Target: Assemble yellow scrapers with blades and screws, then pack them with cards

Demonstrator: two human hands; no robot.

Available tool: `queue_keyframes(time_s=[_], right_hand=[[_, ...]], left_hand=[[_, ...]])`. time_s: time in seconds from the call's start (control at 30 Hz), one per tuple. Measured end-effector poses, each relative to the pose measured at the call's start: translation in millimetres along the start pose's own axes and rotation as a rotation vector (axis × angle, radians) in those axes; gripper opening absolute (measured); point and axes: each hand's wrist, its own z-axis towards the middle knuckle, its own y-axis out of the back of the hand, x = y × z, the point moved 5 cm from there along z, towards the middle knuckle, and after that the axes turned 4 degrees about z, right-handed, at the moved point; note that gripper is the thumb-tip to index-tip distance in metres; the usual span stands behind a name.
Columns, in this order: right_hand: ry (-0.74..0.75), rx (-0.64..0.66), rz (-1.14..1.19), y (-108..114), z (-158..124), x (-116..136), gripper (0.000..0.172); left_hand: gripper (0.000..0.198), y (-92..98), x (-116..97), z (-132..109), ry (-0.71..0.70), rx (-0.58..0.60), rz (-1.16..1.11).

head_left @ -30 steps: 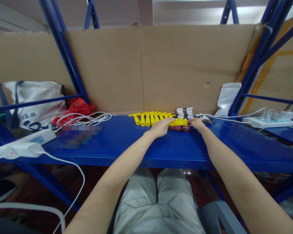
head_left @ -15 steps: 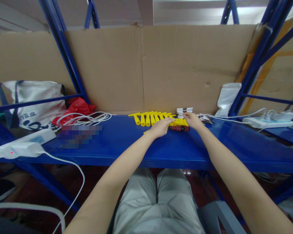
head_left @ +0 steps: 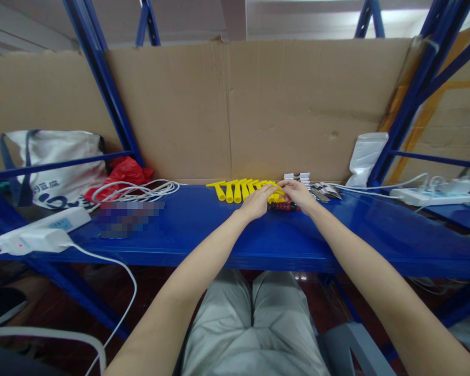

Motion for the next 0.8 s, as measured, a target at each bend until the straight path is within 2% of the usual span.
queue_keyframes(time_s=[0.17,0.3,0.4,0.5,0.6,0.8], right_hand=[[-0.015,-0.318,0.112,34,9,-5,0.024],[-0.039,-0.510,0.190,59,10,-9,0.021],[-0.064,-0.535,0.249,64,11,-11,0.011],[-0.070,-0.466,0.322,61,13,-13,0.002],[-0.073,-0.416,0.306,59,15,-17,0.006],[-0.082,-0.391,0.136,56,14,-20,0.008]], left_hand=[[0.072,2.4,-3,-2,0.011,0.039,-0.014],[0.063,4.2,-7,-4,-0.041,0.052,-0.022],[0.052,3.6,-9,-3,-0.052,0.058,-0.010],[0.046,5.7,-4,-1,-0.011,0.011,0.016],[0.044,15.2,13,0,0.144,-0.071,0.054],[0.045,54.5,78,-20,0.664,-0.244,0.128]])
